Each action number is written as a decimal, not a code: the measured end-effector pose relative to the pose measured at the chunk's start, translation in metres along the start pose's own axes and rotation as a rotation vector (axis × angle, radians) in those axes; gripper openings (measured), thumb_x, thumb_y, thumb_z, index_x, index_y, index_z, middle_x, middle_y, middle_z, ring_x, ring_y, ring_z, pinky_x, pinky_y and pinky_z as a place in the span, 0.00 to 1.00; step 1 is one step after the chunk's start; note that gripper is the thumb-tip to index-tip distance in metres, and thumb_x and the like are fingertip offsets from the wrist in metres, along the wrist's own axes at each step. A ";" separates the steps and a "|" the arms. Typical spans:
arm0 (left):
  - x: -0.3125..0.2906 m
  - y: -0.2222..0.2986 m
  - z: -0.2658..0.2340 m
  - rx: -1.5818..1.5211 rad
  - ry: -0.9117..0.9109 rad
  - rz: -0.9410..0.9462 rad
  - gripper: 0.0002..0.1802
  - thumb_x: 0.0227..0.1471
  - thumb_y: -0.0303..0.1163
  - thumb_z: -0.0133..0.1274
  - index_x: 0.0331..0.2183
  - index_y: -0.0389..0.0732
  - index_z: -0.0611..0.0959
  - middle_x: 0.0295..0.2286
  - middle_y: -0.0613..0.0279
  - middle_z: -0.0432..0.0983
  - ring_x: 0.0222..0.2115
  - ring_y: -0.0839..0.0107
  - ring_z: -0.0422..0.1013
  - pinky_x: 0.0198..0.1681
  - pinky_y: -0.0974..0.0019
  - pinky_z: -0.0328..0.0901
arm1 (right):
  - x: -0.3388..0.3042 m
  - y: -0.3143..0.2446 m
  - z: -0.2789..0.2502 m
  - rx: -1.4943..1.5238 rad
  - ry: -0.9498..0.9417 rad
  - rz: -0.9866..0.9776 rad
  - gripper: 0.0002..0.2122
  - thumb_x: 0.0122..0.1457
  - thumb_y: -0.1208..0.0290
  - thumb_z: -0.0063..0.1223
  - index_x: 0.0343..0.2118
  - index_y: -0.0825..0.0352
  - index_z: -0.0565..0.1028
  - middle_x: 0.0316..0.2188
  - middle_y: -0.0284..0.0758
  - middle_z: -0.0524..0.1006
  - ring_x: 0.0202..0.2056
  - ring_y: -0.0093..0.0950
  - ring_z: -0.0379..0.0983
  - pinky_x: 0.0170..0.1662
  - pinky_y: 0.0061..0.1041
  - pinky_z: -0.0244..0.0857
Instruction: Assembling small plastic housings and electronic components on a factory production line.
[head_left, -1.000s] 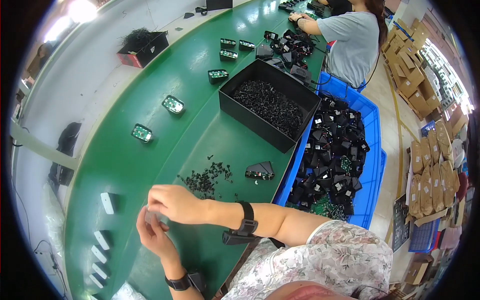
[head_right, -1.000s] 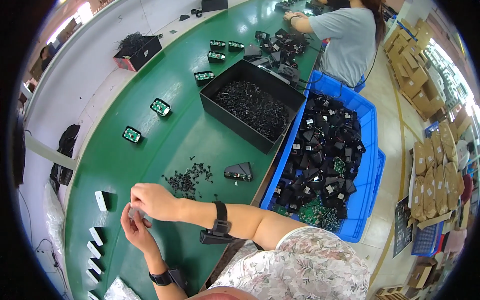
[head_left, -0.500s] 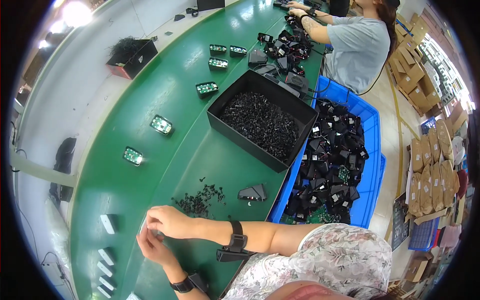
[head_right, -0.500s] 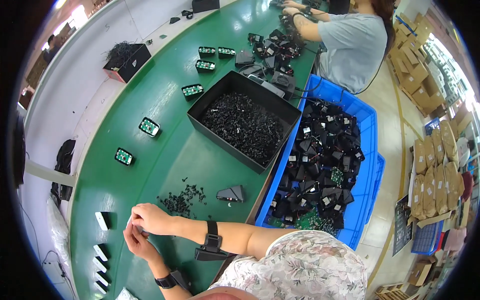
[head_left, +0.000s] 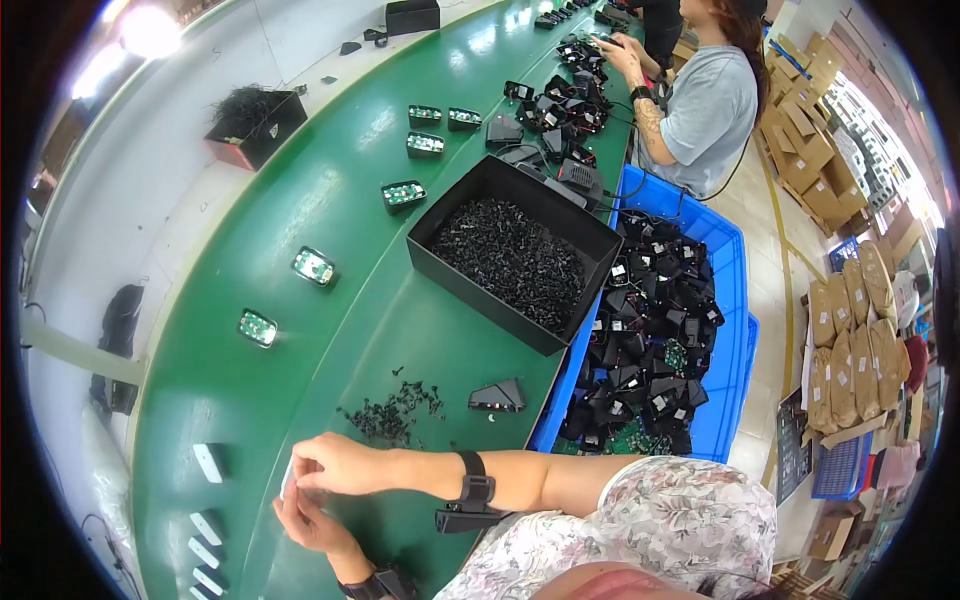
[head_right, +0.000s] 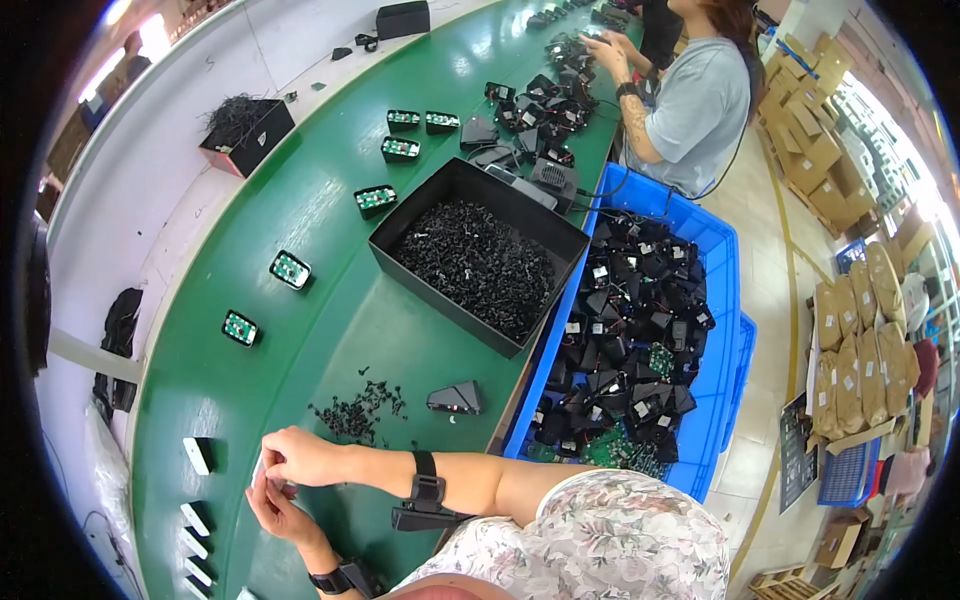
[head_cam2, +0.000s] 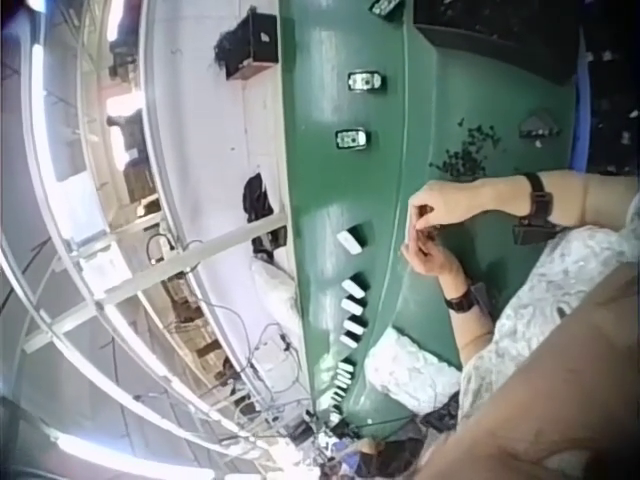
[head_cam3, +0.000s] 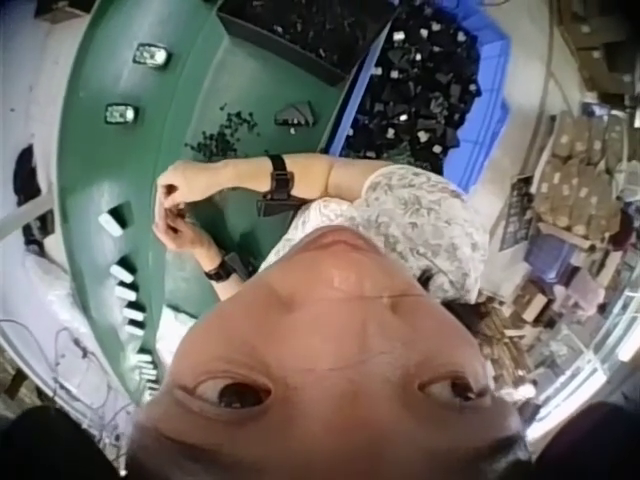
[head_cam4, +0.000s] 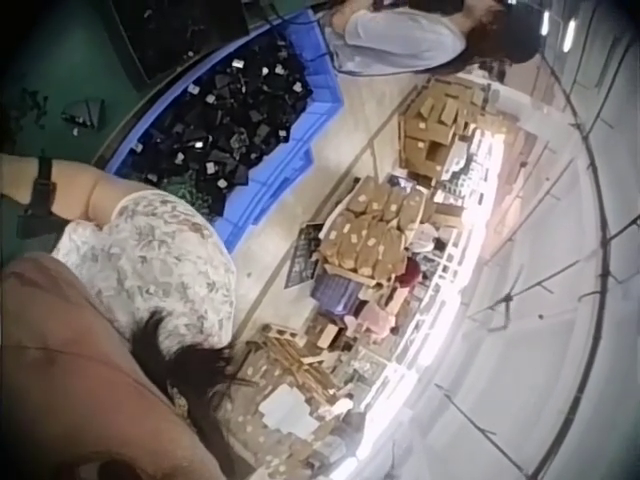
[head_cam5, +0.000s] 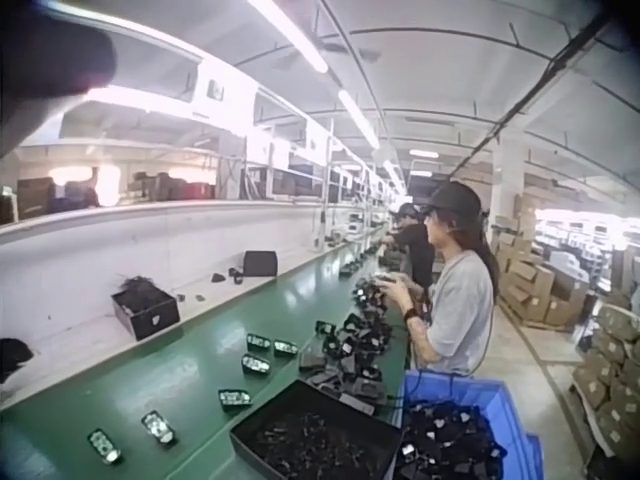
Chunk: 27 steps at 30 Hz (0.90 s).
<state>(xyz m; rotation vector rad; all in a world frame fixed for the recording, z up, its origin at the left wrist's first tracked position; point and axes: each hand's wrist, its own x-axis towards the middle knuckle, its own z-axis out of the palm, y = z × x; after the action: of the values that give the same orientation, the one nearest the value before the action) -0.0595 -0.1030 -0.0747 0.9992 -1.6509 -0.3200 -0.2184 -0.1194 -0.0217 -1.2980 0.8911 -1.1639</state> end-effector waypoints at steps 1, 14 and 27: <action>0.002 0.002 0.001 -0.037 0.003 -0.023 0.10 0.57 0.20 0.44 0.41 0.33 0.76 0.33 0.59 0.72 0.20 0.80 0.61 0.20 0.78 0.57 | 0.002 -0.003 -0.003 0.021 -0.045 0.006 0.06 0.54 0.75 0.52 0.26 0.73 0.71 0.23 0.39 0.77 0.26 0.28 0.75 0.29 0.28 0.67; -0.002 0.022 -0.005 -0.582 -0.043 -0.585 0.19 0.55 0.20 0.46 0.48 0.31 0.64 0.33 0.55 0.72 0.29 0.68 0.74 0.31 0.69 0.71 | -0.009 -0.004 0.005 0.043 0.119 -0.016 0.06 0.57 0.73 0.53 0.34 0.70 0.72 0.27 0.28 0.74 0.28 0.14 0.69 0.32 0.16 0.65; 0.041 0.037 -0.021 -0.820 0.005 -0.885 0.08 0.56 0.24 0.46 0.38 0.31 0.69 0.33 0.51 0.74 0.28 0.66 0.76 0.32 0.68 0.73 | -0.003 -0.011 0.019 -0.210 0.210 -0.177 0.03 0.54 0.78 0.56 0.30 0.70 0.74 0.28 0.27 0.70 0.27 0.14 0.64 0.31 0.13 0.59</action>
<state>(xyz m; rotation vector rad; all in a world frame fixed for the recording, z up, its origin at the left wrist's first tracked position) -0.0578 -0.1055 -0.0156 0.9983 -0.8142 -1.4400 -0.2023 -0.1108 -0.0091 -1.4661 1.0916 -1.3935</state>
